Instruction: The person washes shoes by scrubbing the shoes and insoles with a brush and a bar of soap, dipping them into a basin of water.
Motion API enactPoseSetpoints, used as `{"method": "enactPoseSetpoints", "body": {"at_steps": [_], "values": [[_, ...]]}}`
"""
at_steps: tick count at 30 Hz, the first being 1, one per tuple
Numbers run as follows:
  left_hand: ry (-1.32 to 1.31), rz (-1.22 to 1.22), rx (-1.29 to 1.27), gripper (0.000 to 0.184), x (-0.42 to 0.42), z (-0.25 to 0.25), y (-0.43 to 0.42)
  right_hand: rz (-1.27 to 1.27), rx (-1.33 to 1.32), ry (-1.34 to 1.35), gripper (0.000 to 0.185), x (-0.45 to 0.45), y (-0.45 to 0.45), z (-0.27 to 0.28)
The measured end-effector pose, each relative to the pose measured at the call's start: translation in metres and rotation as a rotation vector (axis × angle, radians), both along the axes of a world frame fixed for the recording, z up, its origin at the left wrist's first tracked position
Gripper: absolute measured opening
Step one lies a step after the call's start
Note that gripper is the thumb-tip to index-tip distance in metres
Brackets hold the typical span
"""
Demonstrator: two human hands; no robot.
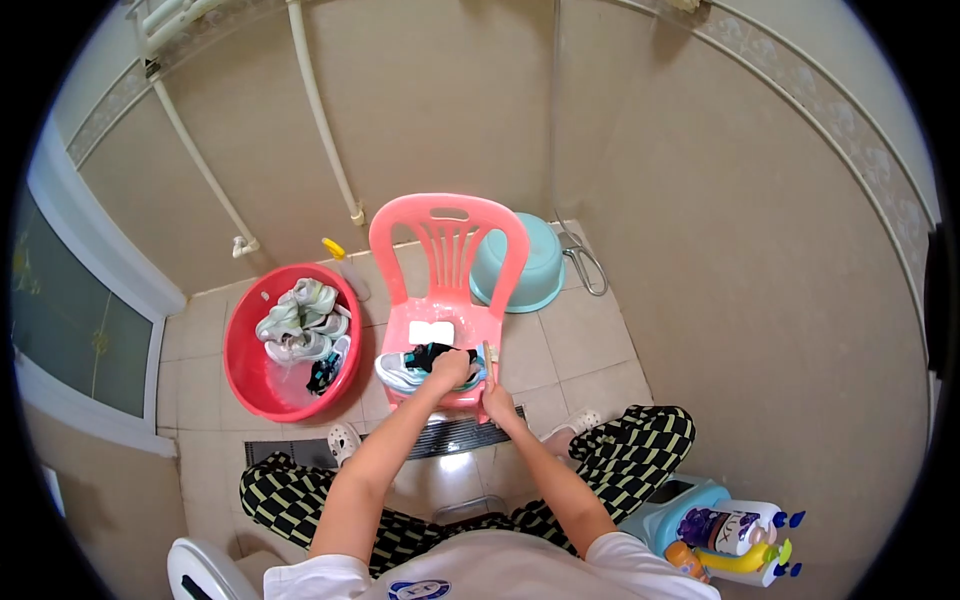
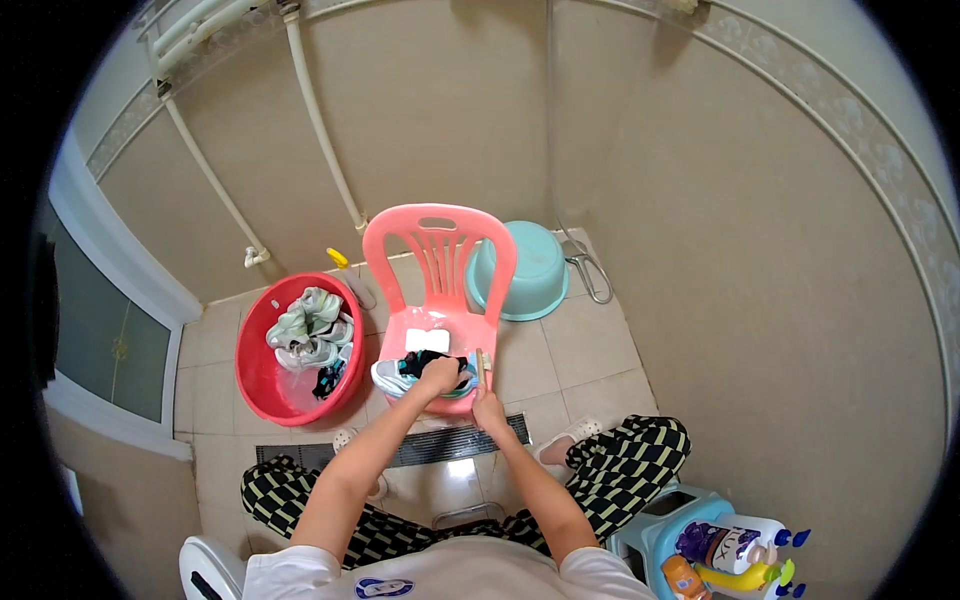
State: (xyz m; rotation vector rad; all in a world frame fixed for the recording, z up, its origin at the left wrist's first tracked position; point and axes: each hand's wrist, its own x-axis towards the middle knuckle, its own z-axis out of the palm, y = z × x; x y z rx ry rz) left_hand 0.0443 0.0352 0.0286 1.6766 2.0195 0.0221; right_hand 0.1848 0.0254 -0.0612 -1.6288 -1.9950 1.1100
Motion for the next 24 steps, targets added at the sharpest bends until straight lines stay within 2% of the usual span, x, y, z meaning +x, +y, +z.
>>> {"method": "enactPoseSetpoints", "body": {"at_steps": [1,2,4,11,13,15,19,24], "values": [[0.045,-0.127,-0.03,0.047,-0.005,-0.004,0.001,0.002,-0.033,0.008,0.062,-0.002,0.003,0.006],[0.043,-0.13,-0.035,0.047,-0.008,-0.009,0.0,-0.001,-0.038,0.006,0.062,-0.004,0.006,0.012],[0.047,-0.18,-0.117,0.052,-0.01,-0.009,0.002,-0.021,-0.347,0.002,0.064,-0.005,0.013,0.026],[-0.131,-0.073,-0.027,0.056,-0.023,-0.043,0.001,0.021,-0.162,-0.011,0.061,-0.002,-0.006,0.018],[-0.174,-0.049,0.018,0.055,-0.02,-0.043,0.001,-0.054,-0.008,0.072,0.061,-0.004,-0.021,0.014],[-0.207,-0.027,-0.069,0.054,-0.022,-0.043,0.002,-0.095,-0.039,0.07,0.06,-0.007,-0.029,0.014],[-0.216,-0.005,-0.03,0.054,-0.02,-0.049,0.002,-0.171,-0.108,0.054,0.059,-0.013,-0.039,0.012],[-0.28,0.264,0.013,0.059,-0.011,-0.047,0.007,-0.228,-0.145,0.05,0.053,-0.015,-0.056,0.009]]}}
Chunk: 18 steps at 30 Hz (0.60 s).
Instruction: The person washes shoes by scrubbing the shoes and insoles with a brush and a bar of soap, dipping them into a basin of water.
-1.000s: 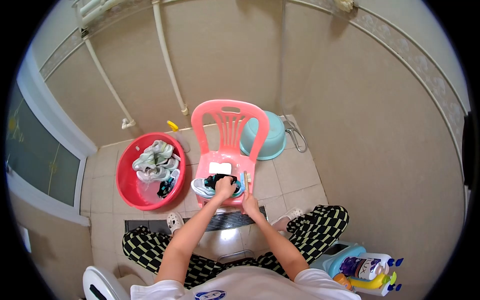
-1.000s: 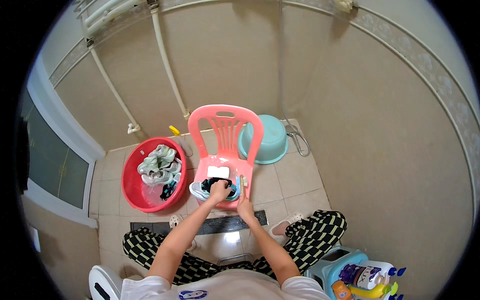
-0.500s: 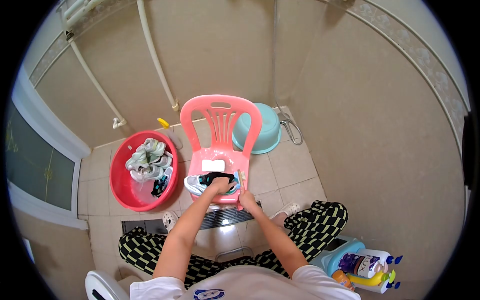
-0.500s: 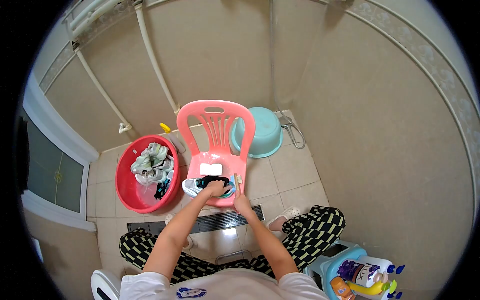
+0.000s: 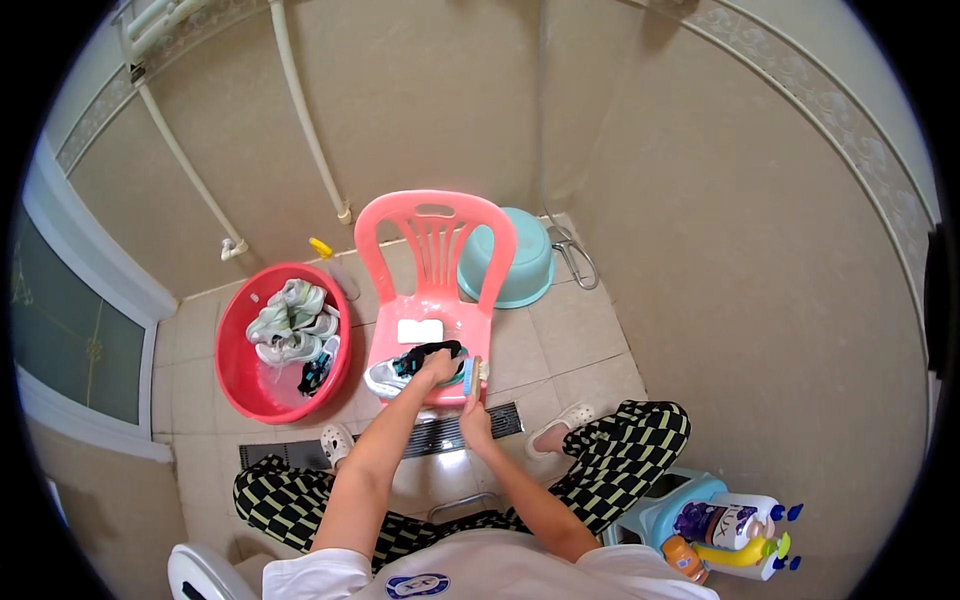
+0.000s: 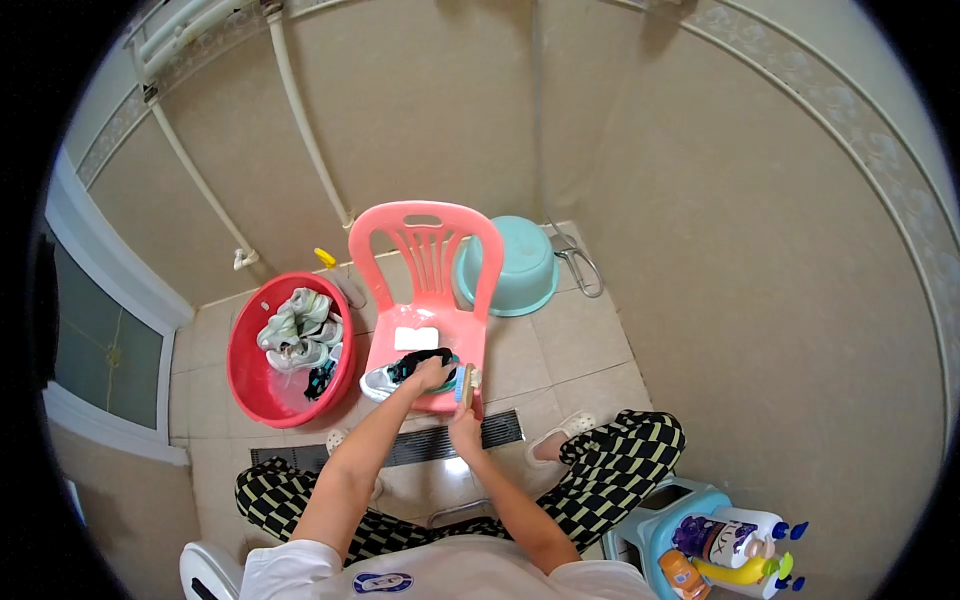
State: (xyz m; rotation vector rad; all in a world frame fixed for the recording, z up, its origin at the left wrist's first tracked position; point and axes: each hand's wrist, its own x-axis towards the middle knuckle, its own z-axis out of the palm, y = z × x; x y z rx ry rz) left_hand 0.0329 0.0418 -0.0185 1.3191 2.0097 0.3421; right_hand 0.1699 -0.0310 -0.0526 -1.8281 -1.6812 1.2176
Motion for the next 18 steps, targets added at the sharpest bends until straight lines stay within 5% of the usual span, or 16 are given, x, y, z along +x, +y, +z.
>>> {"method": "enactPoseSetpoints", "body": {"at_steps": [4,8,14,18], "values": [[-0.076,0.182,-0.042,0.061,0.004,0.016,0.012,0.029,0.046,-0.046,0.046,0.002,-0.003,0.031],[-0.648,0.539,0.138,0.052,-0.009,0.032,0.025,0.123,0.188,-0.102,0.045,0.0,0.004,0.082],[-1.326,0.986,0.174,0.036,-0.042,-0.042,0.035,0.367,0.344,-0.283,0.04,0.02,-0.008,0.081],[-1.413,1.035,0.149,0.036,-0.031,-0.055,0.008,0.45,0.379,-0.369,0.038,0.027,-0.012,0.078]]}}
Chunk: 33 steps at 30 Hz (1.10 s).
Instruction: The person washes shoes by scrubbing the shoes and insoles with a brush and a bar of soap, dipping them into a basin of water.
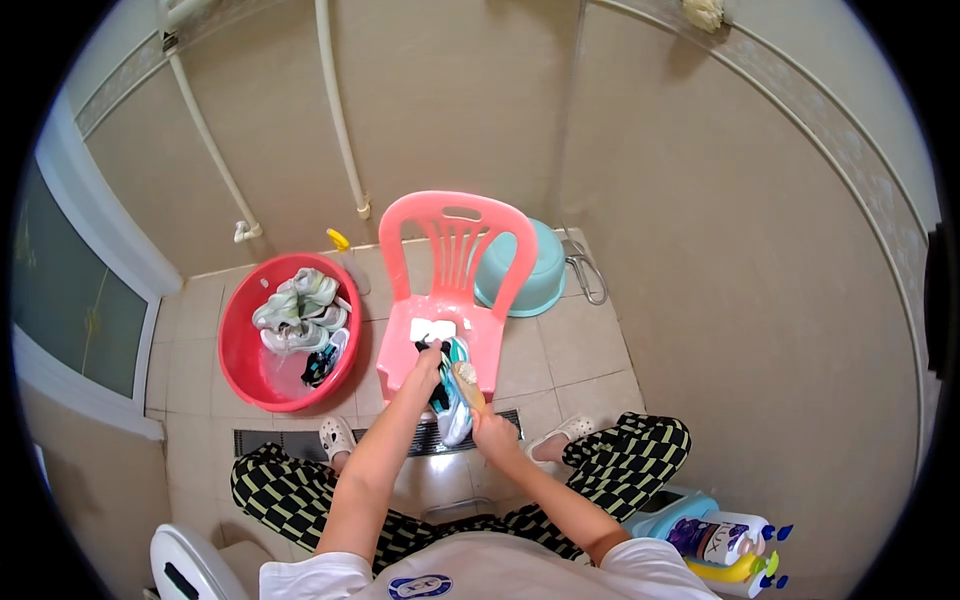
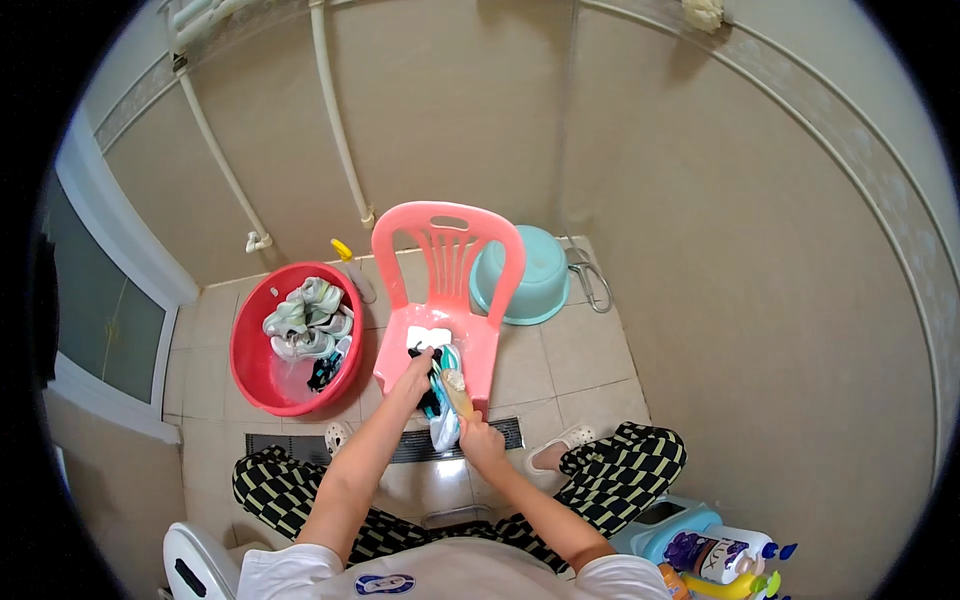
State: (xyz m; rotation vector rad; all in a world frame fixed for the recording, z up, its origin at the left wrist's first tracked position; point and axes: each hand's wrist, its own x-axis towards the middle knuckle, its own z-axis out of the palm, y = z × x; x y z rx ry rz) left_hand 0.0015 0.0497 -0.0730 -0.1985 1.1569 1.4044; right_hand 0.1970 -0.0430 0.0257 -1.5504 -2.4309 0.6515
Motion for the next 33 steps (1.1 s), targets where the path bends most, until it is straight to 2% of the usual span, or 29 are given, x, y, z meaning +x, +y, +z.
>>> {"method": "enactPoseSetpoints", "body": {"at_steps": [1,2,5,8,10,19,23,27,30,33], "values": [[0.006,-0.012,0.063,0.034,0.004,-0.015,-0.005,0.018,0.021,-0.009,0.038,-0.001,0.002,-0.003],[-0.054,-0.052,0.044,0.031,0.002,-0.062,-0.005,0.026,0.022,-0.012,0.038,-0.004,0.004,-0.005],[-0.137,0.017,0.088,0.03,0.016,-0.017,-0.026,0.076,0.028,-0.026,0.037,-0.015,0.018,-0.009],[-0.101,-0.051,0.072,0.032,0.018,-0.004,-0.031,0.105,0.037,-0.047,0.036,-0.027,0.03,-0.009],[-0.063,0.049,0.108,0.034,0.023,-0.006,-0.031,0.066,0.083,0.029,0.036,-0.036,0.047,-0.014],[0.003,0.138,0.004,0.038,0.027,-0.006,-0.032,0.157,0.192,0.003,0.036,-0.064,0.088,-0.024],[0.094,0.209,-0.089,0.041,0.023,-0.034,-0.024,0.197,0.171,-0.014,0.035,-0.052,0.078,-0.005],[0.088,0.251,-0.142,0.042,0.027,-0.014,-0.026,0.213,0.193,-0.056,0.034,-0.031,0.063,-0.009],[-0.04,0.324,0.006,0.04,0.019,-0.072,-0.02,0.24,0.192,-0.053,0.031,-0.013,0.047,0.0],[-0.061,0.322,-0.048,0.039,0.022,-0.032,-0.026,0.241,0.168,-0.122,0.03,0.007,0.035,0.006]]}}
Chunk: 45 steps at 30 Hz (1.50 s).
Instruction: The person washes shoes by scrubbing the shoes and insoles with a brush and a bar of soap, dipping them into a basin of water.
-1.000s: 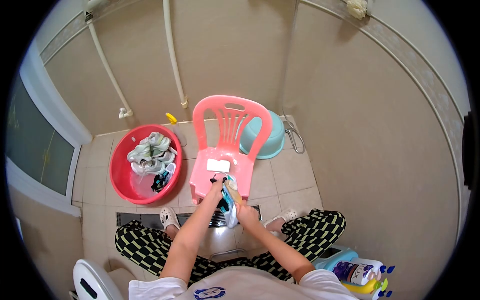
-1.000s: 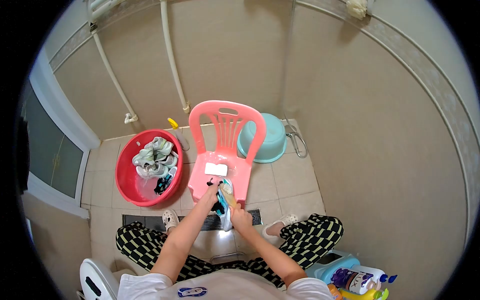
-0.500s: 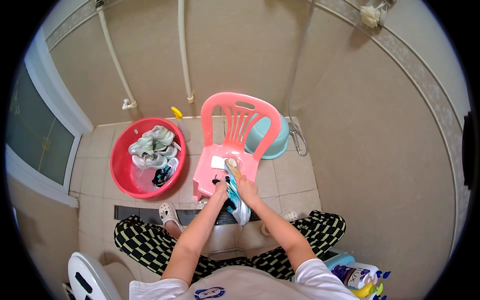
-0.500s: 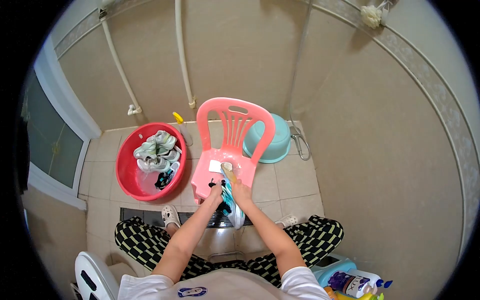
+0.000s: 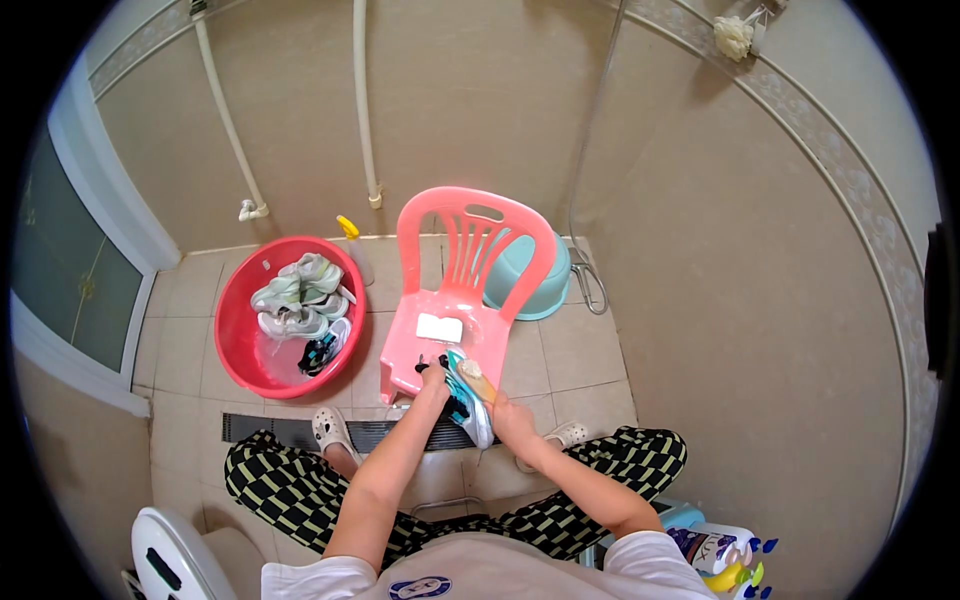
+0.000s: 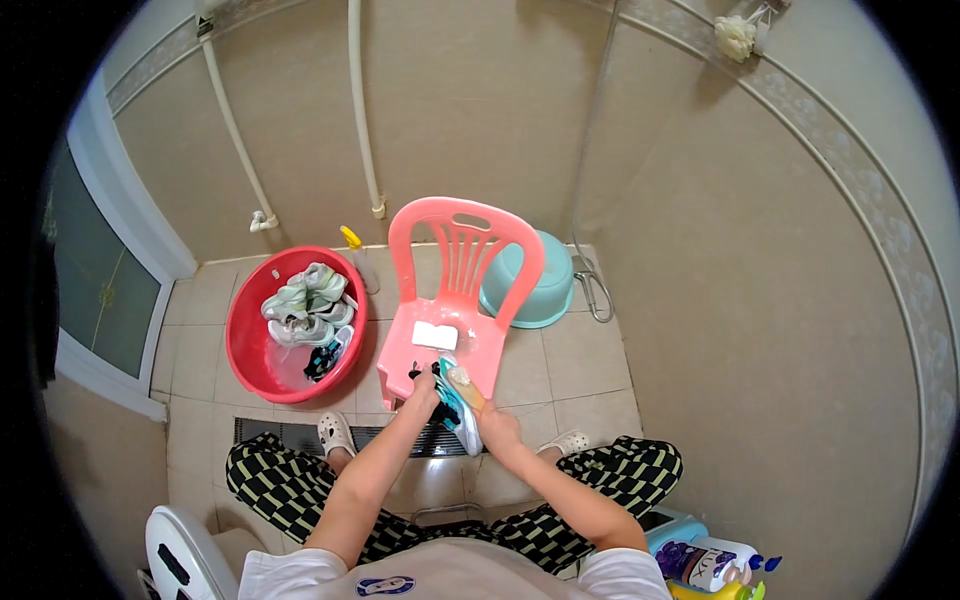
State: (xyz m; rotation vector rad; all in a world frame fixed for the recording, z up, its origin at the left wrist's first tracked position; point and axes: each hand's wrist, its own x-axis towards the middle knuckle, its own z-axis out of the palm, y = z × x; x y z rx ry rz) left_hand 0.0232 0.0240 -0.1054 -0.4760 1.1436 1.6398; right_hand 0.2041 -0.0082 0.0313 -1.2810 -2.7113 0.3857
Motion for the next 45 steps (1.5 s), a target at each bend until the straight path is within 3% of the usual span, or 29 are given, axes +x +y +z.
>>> {"method": "enactPoseSetpoints", "body": {"at_steps": [6,8,13,19,23,27,29,35,41,45], "values": [[-0.039,0.026,-0.013,0.038,0.005,0.024,0.0,0.054,0.09,0.054,0.029,0.028,-0.01,-0.003],[-0.037,0.037,-0.013,0.038,0.004,0.026,0.0,0.07,0.117,-0.039,0.031,0.033,-0.011,0.0],[0.012,-0.024,0.054,0.04,-0.004,-0.059,0.015,0.083,0.12,-0.032,0.032,0.026,-0.007,0.004],[0.013,0.013,-0.017,0.042,0.004,-0.015,0.003,0.025,-0.058,0.041,0.034,-0.001,0.012,0.0],[0.185,0.049,-0.149,0.04,0.006,0.017,0.001,-0.057,-0.138,0.027,0.035,-0.02,0.022,-0.004],[0.084,0.072,-0.028,0.04,0.003,-0.001,0.005,-0.049,-0.162,0.076,0.036,-0.037,0.037,-0.002],[0.163,0.043,-0.161,0.041,0.003,-0.003,0.008,-0.042,-0.179,0.077,0.037,-0.046,0.046,-0.001],[0.237,-0.007,-0.206,0.039,0.006,0.005,0.007,0.104,-0.101,0.053,0.039,-0.066,0.072,-0.024],[0.112,0.146,-0.065,0.044,0.003,-0.032,0.011,0.028,-0.168,0.082,0.044,-0.054,0.058,0.011],[0.161,0.095,-0.232,0.045,0.008,0.003,0.008,0.013,-0.167,-0.038,0.045,-0.025,0.045,0.015]]}}
